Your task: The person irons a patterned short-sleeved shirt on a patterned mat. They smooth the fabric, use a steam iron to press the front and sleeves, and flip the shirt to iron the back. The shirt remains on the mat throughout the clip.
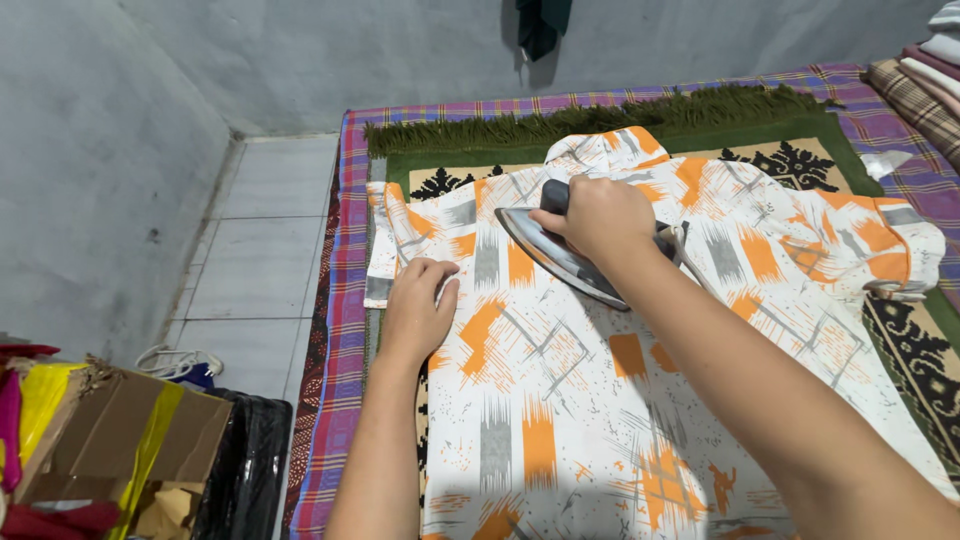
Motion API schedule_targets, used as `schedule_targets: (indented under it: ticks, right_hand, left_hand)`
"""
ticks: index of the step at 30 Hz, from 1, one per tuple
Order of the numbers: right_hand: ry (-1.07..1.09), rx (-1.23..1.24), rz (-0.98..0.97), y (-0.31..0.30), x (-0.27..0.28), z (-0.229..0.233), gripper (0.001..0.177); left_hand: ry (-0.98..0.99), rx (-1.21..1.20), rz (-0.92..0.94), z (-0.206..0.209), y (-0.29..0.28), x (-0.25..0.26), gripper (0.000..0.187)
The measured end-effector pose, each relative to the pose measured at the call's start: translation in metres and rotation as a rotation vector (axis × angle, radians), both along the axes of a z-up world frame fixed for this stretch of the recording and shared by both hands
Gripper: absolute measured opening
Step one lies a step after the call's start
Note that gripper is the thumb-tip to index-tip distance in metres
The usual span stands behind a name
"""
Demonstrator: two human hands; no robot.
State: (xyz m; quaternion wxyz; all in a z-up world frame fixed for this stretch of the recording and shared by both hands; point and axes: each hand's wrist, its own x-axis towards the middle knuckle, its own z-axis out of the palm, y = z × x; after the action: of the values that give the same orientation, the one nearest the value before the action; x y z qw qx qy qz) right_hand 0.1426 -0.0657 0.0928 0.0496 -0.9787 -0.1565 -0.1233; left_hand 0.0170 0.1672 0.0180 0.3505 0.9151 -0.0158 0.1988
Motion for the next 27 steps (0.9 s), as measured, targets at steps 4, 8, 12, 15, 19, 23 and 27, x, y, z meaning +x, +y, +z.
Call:
schedule_targets:
  ticks: [4,8,12,15,19,23,27]
  right_hand:
    - [0.079,-0.054,0.074,-0.006,-0.008,0.012,0.071]
    - [0.186,-0.118,0.197,-0.015,-0.031,0.021,0.07]
    - [0.164,-0.129,0.219,-0.013,-0.041,0.018,0.07]
    - [0.108,-0.062,0.103,-0.003,-0.027,0.011,0.07]
    - [0.094,-0.037,0.043,0.009,-0.008,0.007,0.073]
    - [0.263,-0.099,0.098,0.0,-0.009,0.017,0.071]
    - [0.347,-0.146,0.125,-0.041,-0.034,0.025,0.072]
  left_hand:
    - [-0.049,0.039,-0.012,-0.001,-0.001,-0.001,0.022]
    - [-0.019,0.033,-0.007,-0.004,-0.001,-0.002,0.023]
    - [-0.011,0.039,0.008,-0.005,-0.001,0.001,0.022]
    - [-0.003,0.025,0.024,-0.004,-0.003,0.003,0.021]
    - [-0.02,0.039,0.038,-0.003,-0.007,0.0,0.019]
    - [-0.092,0.099,0.023,-0.002,-0.008,-0.006,0.021]
    - [-0.131,0.104,0.002,-0.004,-0.007,-0.006,0.021]
